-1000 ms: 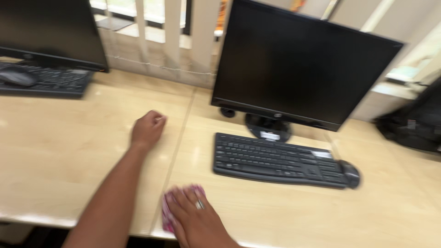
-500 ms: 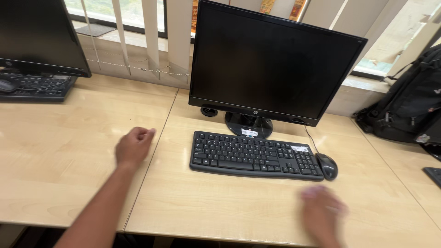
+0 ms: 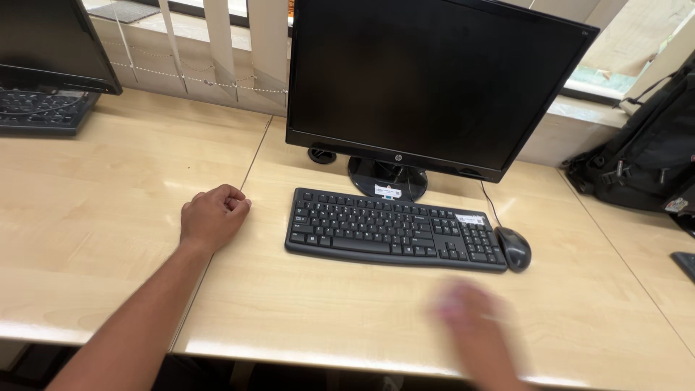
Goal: The person cleans a computer setup by hand using a cloth. The person wipes the keyboard, the monitor screen, and the back of the monitor, and then wipes the desk surface around the keyboard and mouse.
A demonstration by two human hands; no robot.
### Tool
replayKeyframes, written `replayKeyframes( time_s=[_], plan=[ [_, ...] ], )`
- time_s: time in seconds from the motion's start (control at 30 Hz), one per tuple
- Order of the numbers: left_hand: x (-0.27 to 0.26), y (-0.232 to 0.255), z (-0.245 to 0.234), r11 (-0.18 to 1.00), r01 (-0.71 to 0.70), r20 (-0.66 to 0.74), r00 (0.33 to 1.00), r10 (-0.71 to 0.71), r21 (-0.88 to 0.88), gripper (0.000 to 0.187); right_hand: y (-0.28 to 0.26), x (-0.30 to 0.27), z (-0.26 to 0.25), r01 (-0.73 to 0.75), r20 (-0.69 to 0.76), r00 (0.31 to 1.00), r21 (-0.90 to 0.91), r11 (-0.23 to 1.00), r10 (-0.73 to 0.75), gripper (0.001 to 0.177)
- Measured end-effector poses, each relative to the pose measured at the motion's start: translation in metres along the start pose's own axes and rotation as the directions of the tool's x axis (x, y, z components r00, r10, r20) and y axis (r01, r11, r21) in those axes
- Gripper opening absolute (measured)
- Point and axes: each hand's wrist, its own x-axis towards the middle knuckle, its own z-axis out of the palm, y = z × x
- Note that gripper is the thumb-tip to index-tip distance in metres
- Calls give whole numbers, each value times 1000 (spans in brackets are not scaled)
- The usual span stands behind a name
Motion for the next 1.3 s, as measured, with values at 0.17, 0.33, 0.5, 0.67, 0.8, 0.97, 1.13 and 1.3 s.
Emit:
replayKeyframes(
  time_s=[0.17, 0.33, 0.5, 0.67, 0.8, 0.97, 1.13, 1.3],
  plan=[
    [-1, 11, -1, 991, 11, -1, 1000, -11, 135, 26, 153, -58, -61, -635, 54, 757, -174, 752, 652, 42],
    [-3, 15, -3, 990, -13, -34, 999, 18, 143, 26, 89, -14, -30, -540, 38, 839, -57, 840, 543, 40],
    [-5, 11, 0, 978, -73, -83, 992, 90, 194, 23, -69, 65, -15, -59, 30, 998, 144, 988, 56, 38],
    [-3, 6, -2, 993, -61, -29, 998, 64, 99, 22, -137, 85, -26, 31, 125, 989, 345, 938, -79, 37],
    [-3, 3, -2, 999, -26, -11, 1000, 26, 28, 23, -78, 44, -16, -92, 175, 984, 271, 958, 45, 38],
    [2, 3, 4, 995, -56, -34, 998, 59, 85, 24, 42, -24, -35, -569, 197, 817, 131, 812, 542, 39],
    [2, 5, 2, 986, -36, 1, 999, 37, 160, 26, 80, 20, -78, -788, 58, 586, 274, 552, 808, 41],
    [3, 5, 5, 982, -6, 15, 1000, 4, 191, 27, 119, 209, -140, 38, -553, 681, 682, 730, 481, 32]
  ],
)
